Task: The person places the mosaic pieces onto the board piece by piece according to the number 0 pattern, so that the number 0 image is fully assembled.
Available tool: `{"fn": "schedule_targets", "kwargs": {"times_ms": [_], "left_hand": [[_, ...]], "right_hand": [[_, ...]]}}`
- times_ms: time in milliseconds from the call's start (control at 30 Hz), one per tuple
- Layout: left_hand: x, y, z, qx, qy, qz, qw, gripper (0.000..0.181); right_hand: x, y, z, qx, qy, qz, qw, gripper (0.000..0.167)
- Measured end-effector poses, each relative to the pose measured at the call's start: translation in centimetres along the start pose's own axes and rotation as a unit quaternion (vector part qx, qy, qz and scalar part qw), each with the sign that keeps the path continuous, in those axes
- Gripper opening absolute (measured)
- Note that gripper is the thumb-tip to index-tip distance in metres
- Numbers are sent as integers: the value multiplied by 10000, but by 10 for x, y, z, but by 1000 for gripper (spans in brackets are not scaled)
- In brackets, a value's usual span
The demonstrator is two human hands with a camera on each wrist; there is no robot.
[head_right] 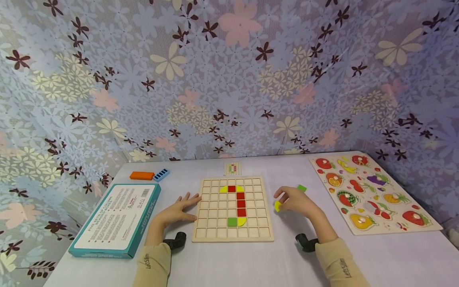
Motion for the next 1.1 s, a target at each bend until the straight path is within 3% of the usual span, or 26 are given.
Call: {"fn": "schedule_targets", "kwargs": {"times_ms": [300, 767, 1100], "left_hand": [[-1, -2, 0, -14, 42, -58, 10000, 76], [1, 0, 2, -38, 77, 33, 10000, 76], [4, 2, 4, -9, 122, -6, 9999, 76]], "right_hand": [[8, 22, -10, -179, -85, 200, 9996, 18], [20, 53, -33, 262, 163, 398, 9987, 15], [27, 77, -51, 430, 375, 867, 9946, 15]]}}
Point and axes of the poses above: each hand's wrist, its own x-axis towards the middle knuckle, its own z-axis out of the back of the hand, y = z × x, the point moved 10 cm from there along x, towards the middle knuckle, and after that the axes turned 4 degrees about -z, right-handed, at the moved point
